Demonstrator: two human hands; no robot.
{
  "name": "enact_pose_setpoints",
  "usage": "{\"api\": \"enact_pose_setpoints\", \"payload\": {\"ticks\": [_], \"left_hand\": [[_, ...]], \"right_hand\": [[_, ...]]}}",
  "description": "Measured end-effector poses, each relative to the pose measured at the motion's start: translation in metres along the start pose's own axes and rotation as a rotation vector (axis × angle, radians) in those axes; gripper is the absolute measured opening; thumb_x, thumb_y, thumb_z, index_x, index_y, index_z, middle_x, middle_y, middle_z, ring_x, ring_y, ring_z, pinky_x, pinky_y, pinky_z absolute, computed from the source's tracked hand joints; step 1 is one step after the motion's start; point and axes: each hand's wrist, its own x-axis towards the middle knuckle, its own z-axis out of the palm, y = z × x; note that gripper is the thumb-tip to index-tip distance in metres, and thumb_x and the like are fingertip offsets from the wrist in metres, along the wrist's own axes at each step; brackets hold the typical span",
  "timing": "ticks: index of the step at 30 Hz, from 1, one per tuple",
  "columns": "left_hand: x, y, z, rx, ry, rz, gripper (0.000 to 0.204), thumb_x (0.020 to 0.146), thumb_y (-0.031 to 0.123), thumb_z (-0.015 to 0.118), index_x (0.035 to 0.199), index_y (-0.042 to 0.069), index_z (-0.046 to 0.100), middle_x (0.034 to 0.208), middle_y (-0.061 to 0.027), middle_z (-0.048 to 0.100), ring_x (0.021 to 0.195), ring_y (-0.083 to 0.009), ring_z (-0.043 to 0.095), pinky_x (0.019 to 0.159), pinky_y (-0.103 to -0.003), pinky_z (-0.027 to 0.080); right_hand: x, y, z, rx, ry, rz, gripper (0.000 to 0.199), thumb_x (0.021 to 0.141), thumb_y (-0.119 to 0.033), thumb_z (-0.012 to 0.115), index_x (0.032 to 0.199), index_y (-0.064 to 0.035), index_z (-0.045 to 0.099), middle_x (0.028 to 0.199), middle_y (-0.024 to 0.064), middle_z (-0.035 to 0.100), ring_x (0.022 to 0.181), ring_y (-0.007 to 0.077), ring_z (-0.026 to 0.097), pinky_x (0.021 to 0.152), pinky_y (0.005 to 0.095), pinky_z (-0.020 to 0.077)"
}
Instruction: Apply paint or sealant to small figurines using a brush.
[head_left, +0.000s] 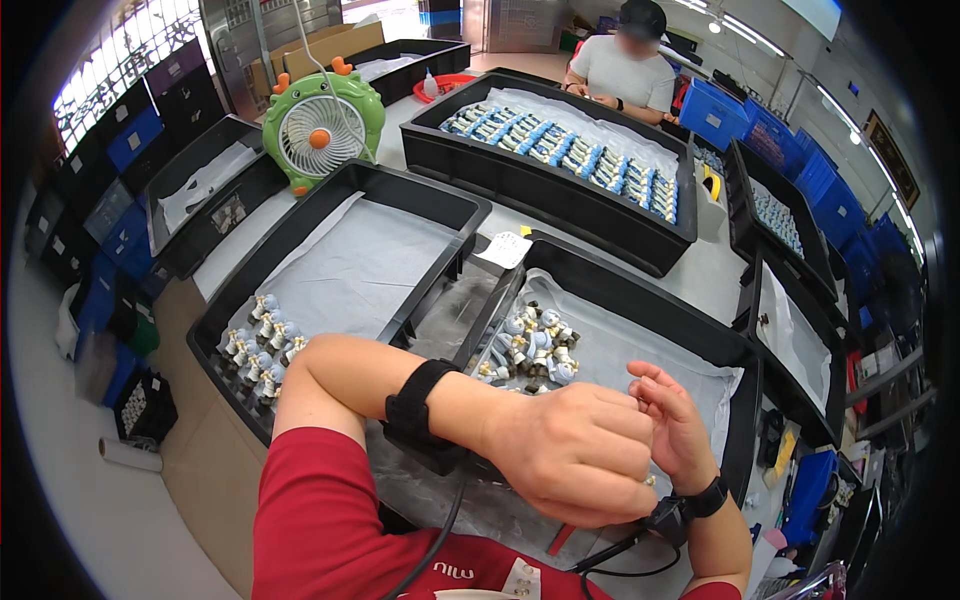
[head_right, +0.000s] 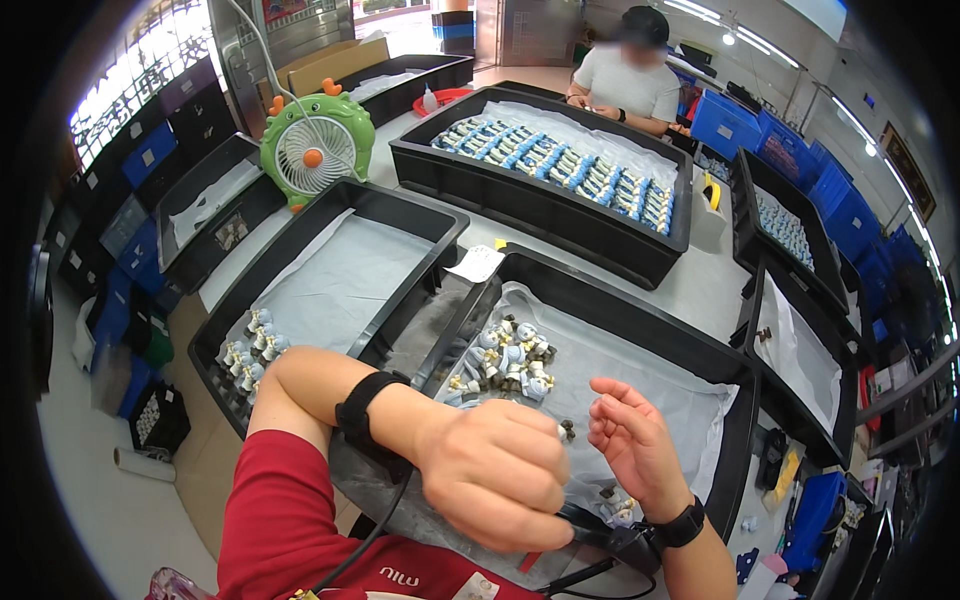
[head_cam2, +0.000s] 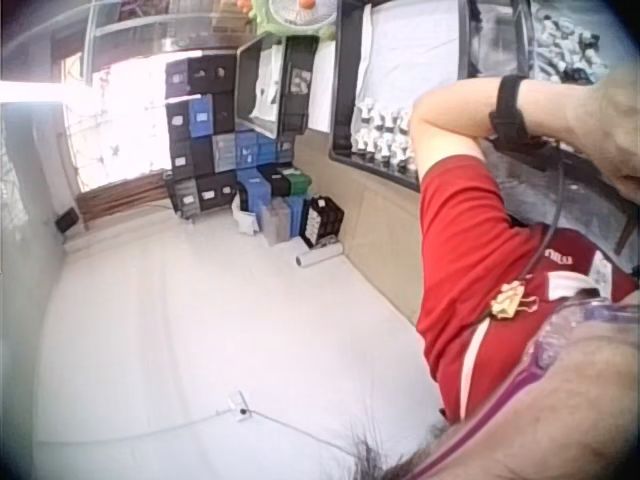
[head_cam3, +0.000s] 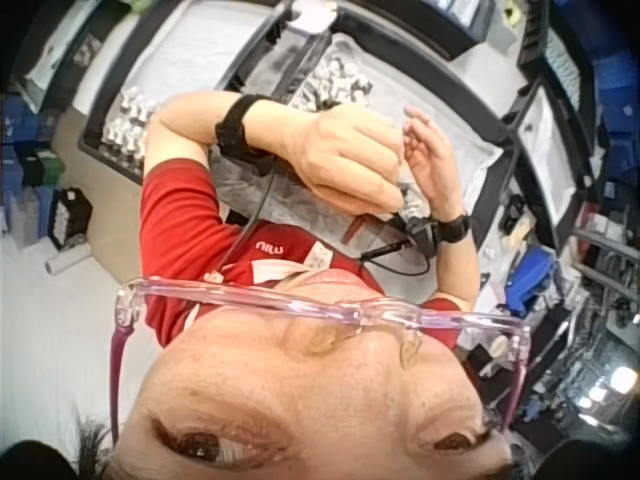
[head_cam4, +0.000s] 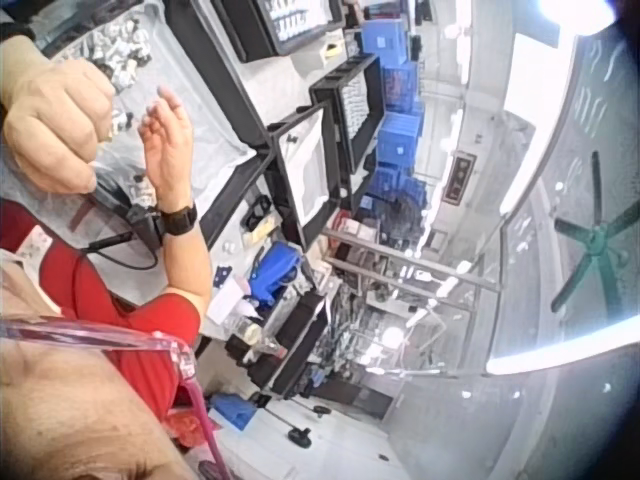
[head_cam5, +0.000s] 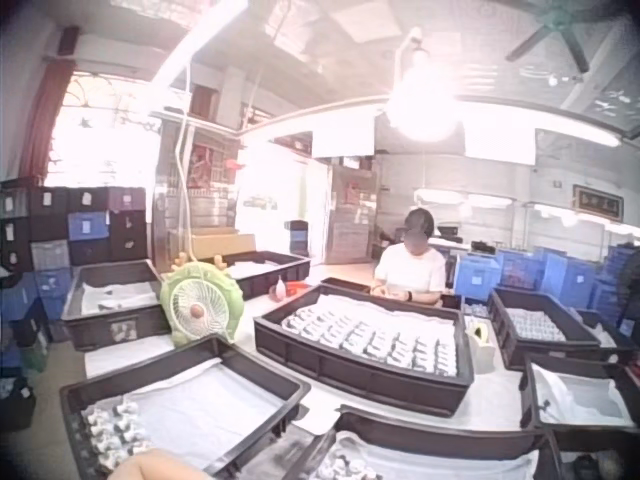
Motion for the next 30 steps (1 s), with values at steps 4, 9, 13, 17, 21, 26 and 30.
{"api": "enact_pose_setpoints", "payload": {"ticks": [4, 9, 13, 17, 21, 26, 30], "left_hand": [[-0.007, -0.005, 0.007, -0.017, -0.100, -0.113, 0.010, 0.078, 0.012, 0.060, 0.081, 0.003, 0.059, 0.064, -0.0041, 0.044, 0.056, -0.0189, 0.047, 0.047, -0.029, 0.035], [-0.032, -0.018, 0.017, -0.115, -0.543, -0.404, 0.023, 0.078, 0.018, 0.061, 0.096, 0.006, 0.054, 0.077, -0.0072, 0.049, 0.075, -0.0234, 0.053, 0.061, -0.035, 0.041], [-0.034, -0.022, 0.017, -0.197, -0.689, -0.488, 0.025, 0.078, 0.018, 0.061, 0.099, 0.006, 0.054, 0.084, -0.0086, 0.052, 0.079, -0.0251, 0.055, 0.065, -0.037, 0.043], [-0.028, -0.032, 0.009, -0.385, -0.492, -0.611, 0.025, 0.078, 0.016, 0.062, 0.100, 0.005, 0.056, 0.095, -0.0100, 0.056, 0.085, -0.0270, 0.057, 0.069, -0.038, 0.046], [-0.025, -0.036, 0.006, -0.607, -0.362, -0.881, 0.022, 0.079, 0.015, 0.064, 0.098, 0.003, 0.059, 0.091, -0.0079, 0.061, 0.082, -0.0189, 0.059, 0.071, -0.030, 0.046], [-0.027, -0.041, 0.006, -0.585, -0.414, -0.909, 0.021, 0.081, 0.015, 0.063, 0.097, 0.002, 0.060, 0.089, -0.0067, 0.062, 0.077, -0.0162, 0.058, 0.070, -0.029, 0.046], [-0.029, -0.043, 0.005, -0.566, -0.392, -0.938, 0.019, 0.079, 0.011, 0.063, 0.096, 0.002, 0.060, 0.087, -0.0061, 0.062, 0.075, -0.0162, 0.057, 0.071, -0.029, 0.046]], "right_hand": [[0.001, 0.001, -0.002, 0.008, 0.005, -0.007, 0.027, 0.085, -0.013, 0.055, 0.110, -0.0026, 0.051, 0.081, 0.0015, 0.056, 0.071, 0.0074, 0.052, 0.065, 0.0205, 0.0445], [0.001, 0.002, -0.001, 0.024, -0.030, 0.018, 0.027, 0.086, -0.012, 0.054, 0.110, -0.0018, 0.050, 0.082, 0.0031, 0.057, 0.071, 0.0084, 0.053, 0.066, 0.0208, 0.0446], [-0.001, 0.002, -0.002, 0.011, -0.085, 0.034, 0.026, 0.087, -0.012, 0.052, 0.110, -0.0010, 0.049, 0.083, 0.0042, 0.057, 0.071, 0.0098, 0.053, 0.067, 0.0215, 0.0452], [-0.003, 0.002, 0.003, -0.022, -0.053, 0.041, 0.026, 0.088, -0.014, 0.050, 0.111, -0.0004, 0.048, 0.090, 0.0072, 0.058, 0.076, 0.0115, 0.055, 0.069, 0.0221, 0.0457], [-0.002, 0.002, -0.001, 0.007, -0.141, 0.034, 0.027, 0.090, -0.017, 0.047, 0.111, 0.0003, 0.048, 0.093, 0.0093, 0.058, 0.080, 0.0128, 0.056, 0.070, 0.0228, 0.0461], [-0.001, 0.004, -0.003, 0.016, -0.124, 0.019, 0.032, 0.092, -0.022, 0.044, 0.113, 0.0013, 0.047, 0.093, 0.0096, 0.057, 0.081, 0.0130, 0.055, 0.072, 0.0231, 0.0446], [-0.001, 0.007, 0.002, 0.104, -0.110, 0.021, 0.034, 0.092, -0.025, 0.044, 0.114, 0.0016, 0.047, 0.096, 0.0086, 0.056, 0.080, 0.0115, 0.052, 0.073, 0.0223, 0.0429]]}}
